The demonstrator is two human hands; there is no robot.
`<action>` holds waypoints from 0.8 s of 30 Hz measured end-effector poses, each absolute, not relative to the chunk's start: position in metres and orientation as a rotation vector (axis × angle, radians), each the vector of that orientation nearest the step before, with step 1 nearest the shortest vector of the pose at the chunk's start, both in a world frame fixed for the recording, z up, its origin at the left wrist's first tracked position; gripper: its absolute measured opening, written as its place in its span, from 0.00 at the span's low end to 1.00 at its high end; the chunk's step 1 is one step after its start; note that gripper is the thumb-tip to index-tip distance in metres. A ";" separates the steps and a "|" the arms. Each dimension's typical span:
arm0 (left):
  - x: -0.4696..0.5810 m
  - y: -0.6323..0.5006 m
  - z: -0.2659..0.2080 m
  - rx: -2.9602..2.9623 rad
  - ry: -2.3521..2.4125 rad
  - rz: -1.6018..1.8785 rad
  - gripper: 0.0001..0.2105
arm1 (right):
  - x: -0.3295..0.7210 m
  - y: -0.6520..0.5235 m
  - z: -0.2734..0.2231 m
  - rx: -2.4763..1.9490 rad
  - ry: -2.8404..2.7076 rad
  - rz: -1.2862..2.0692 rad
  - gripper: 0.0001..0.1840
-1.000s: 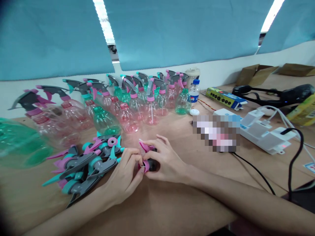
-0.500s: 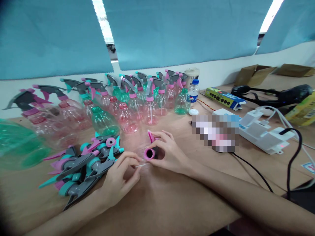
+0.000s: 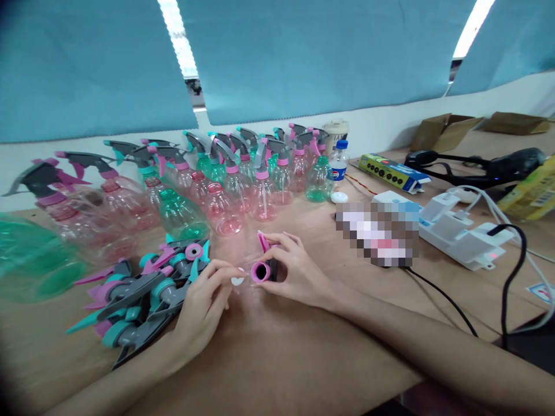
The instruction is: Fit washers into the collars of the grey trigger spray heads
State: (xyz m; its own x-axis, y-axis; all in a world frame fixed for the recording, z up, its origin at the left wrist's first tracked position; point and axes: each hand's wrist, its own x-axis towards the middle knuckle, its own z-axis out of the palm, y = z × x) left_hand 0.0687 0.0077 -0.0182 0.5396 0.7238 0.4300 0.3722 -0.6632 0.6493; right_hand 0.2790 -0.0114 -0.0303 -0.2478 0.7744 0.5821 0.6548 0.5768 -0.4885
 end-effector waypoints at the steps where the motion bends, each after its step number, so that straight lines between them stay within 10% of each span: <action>1: 0.068 0.008 -0.017 2.290 0.884 0.945 0.13 | 0.279 -0.011 -0.030 -1.140 -1.980 0.183 0.12; 24: 0.068 0.007 -0.015 2.303 0.722 1.103 0.09 | 0.273 -0.018 -0.030 -1.057 -1.976 0.368 0.16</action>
